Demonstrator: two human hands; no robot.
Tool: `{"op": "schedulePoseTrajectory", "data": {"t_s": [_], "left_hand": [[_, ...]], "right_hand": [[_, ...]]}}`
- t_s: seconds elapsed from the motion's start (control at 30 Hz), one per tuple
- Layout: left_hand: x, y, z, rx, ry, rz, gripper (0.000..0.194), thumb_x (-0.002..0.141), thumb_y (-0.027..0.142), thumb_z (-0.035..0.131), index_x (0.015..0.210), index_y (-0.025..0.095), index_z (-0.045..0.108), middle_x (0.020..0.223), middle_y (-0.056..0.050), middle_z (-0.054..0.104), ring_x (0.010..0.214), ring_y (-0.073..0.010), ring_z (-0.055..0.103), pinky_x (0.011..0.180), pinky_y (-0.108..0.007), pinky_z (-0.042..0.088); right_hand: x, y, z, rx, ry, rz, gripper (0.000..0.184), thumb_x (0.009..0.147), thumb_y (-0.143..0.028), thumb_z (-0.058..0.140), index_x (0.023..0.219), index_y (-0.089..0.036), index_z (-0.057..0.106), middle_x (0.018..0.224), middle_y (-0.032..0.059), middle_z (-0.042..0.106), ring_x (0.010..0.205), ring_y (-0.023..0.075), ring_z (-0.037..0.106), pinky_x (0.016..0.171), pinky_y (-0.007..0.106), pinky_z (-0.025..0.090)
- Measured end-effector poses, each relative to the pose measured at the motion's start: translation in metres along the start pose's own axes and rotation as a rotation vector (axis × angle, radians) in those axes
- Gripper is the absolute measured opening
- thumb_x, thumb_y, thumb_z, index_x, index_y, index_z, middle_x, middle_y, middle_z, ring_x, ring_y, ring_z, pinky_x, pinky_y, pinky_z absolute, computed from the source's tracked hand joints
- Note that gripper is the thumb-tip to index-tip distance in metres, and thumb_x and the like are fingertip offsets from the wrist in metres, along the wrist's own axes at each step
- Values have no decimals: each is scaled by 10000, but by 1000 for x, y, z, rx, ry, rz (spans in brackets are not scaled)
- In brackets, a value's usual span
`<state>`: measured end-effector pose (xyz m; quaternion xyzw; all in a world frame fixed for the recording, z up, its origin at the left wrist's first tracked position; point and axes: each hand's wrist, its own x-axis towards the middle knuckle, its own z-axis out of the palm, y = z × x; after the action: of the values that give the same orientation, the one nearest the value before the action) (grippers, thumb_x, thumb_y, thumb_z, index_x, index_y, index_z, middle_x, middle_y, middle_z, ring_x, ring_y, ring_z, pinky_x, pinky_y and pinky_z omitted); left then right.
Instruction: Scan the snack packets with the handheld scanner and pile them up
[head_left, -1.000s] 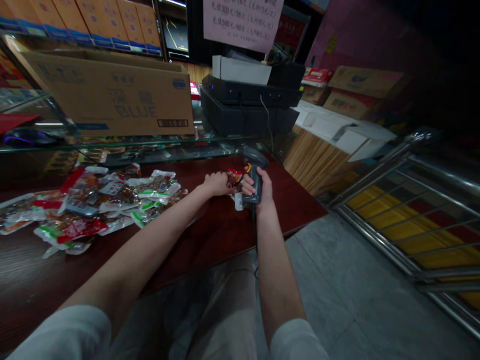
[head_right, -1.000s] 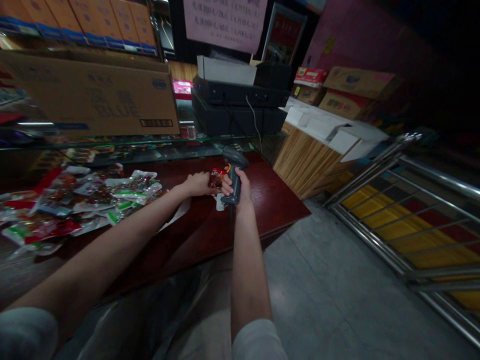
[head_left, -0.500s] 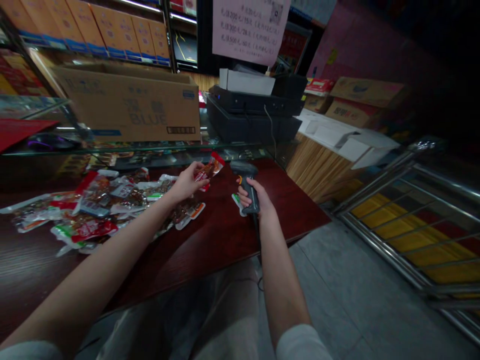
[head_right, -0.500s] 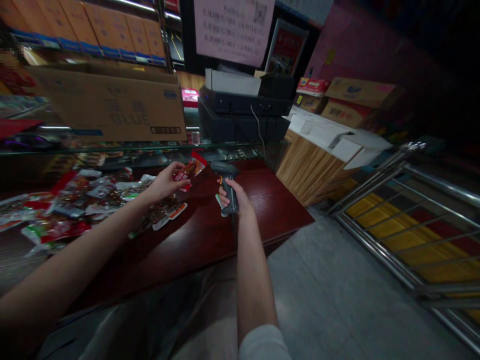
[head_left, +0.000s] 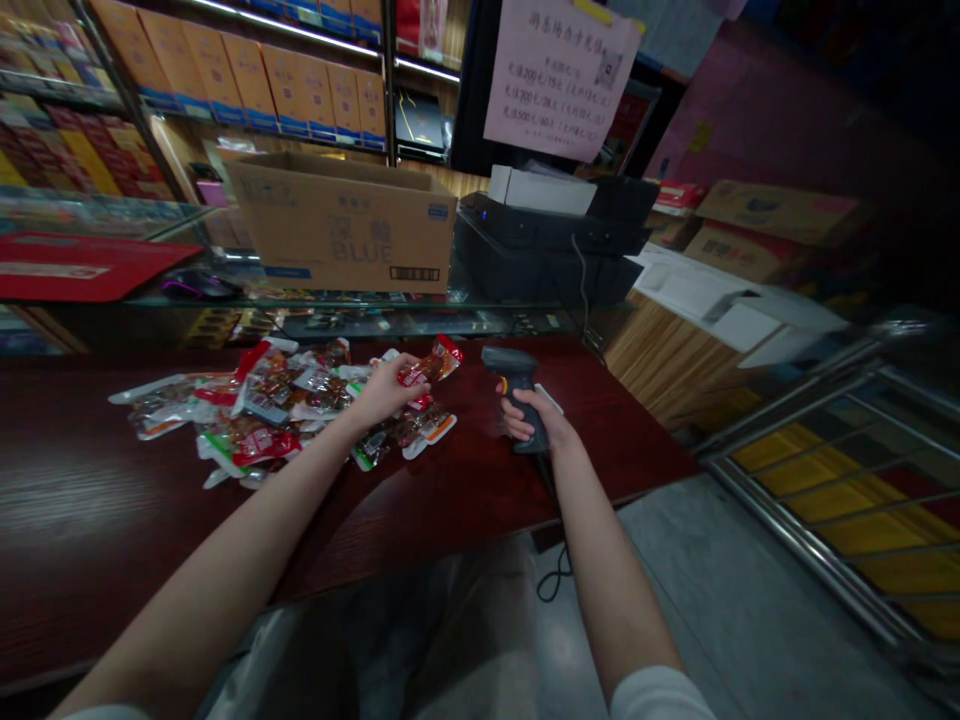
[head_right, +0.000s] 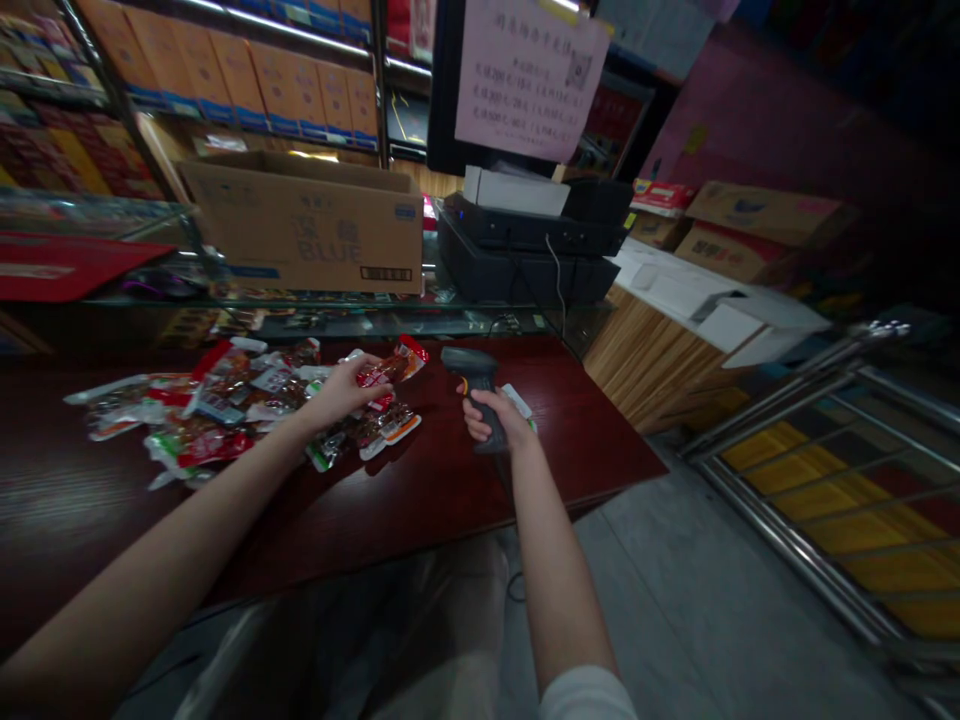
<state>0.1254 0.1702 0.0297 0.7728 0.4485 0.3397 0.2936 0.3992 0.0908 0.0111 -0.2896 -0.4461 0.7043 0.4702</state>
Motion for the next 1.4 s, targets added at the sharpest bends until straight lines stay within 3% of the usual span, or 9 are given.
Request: {"op": "schedulePoseTrajectory", "data": {"t_s": [0.33, 0.5, 0.6, 0.77, 0.93, 1.1, 1.17, 1.27, 1.4], "left_hand": [[-6, 9, -5, 128, -60, 34, 417, 753, 383, 612, 1107, 163, 602, 1065, -89, 695, 973, -257, 646, 900, -389, 489], [-17, 25, -30, 519, 124, 91, 417, 810, 419, 562, 1136, 173, 650, 1070, -136, 674, 1077, -331, 590, 968, -473, 440], [-19, 22, -46, 652, 201, 46, 424, 805, 470, 552, 1084, 183, 690, 1176, -160, 638, 1194, -405, 490, 993, -564, 396], [-16, -5, -48, 726, 127, 4, 464, 781, 474, 548, 1120, 190, 687, 1337, -203, 547, 1326, -476, 354, 1064, -725, 210], [-15, 4, -31, 710, 181, 74, 631, 821, 338, 513, 1430, 186, 449, 1462, -221, 424, 1414, -428, 297, 1113, -713, 138], [-9, 42, 11, 758, 157, 352, 451, 838, 167, 452, 1262, 180, 606, 1512, -154, 404, 1491, -356, 182, 1179, -636, -6], [-3, 55, 35, 754, 91, 395, 430, 860, 164, 435, 1253, 144, 610, 1435, -165, 500, 1452, -344, 285, 1193, -590, 75], [7, 64, 69, 718, -115, 326, 460, 927, 314, 433, 1316, 100, 553, 1363, -178, 572, 1242, -308, 535, 1073, -461, 374], [19, 55, 90, 803, -259, 153, 554, 888, 487, 516, 1238, 65, 597, 1242, -227, 636, 1160, -396, 559, 953, -518, 415]], "right_hand": [[-1, 0, 0, -13, 32, -23, 310, 786, -377, 650, 989, -199, 497, 524, -120, 447, 299, 35, 262, 311, 176, 243], [-5, -14, -6, 57, 174, -154, 281, 777, -398, 617, 963, -210, 523, 499, -115, 424, 310, 50, 250, 325, 189, 251], [-19, -23, -16, 44, 329, -218, 284, 775, -416, 614, 963, -215, 550, 531, -82, 508, 394, 93, 441, 402, 215, 386], [-53, -21, -34, -27, 647, -293, 271, 680, -369, 702, 872, -193, 626, 767, 40, 728, 722, 195, 679, 603, 303, 550], [-53, -8, -36, -22, 718, -251, 197, 672, -330, 693, 789, -175, 664, 811, 76, 750, 748, 209, 697, 615, 305, 563], [-18, 3, -22, 38, 685, -144, 97, 759, -209, 616, 804, -142, 669, 821, 89, 758, 729, 200, 689, 632, 318, 569], [-1, 8, -16, 59, 669, -145, 110, 781, -225, 598, 813, -145, 666, 816, 82, 759, 750, 207, 690, 648, 330, 571], [17, 13, -11, 91, 629, -168, 134, 753, -263, 626, 811, -147, 660, 745, 62, 746, 725, 193, 685, 686, 310, 564], [16, 4, -22, 134, 591, -198, 203, 694, -324, 647, 795, -149, 644, 733, 52, 729, 760, 185, 693, 764, 290, 557]]}}
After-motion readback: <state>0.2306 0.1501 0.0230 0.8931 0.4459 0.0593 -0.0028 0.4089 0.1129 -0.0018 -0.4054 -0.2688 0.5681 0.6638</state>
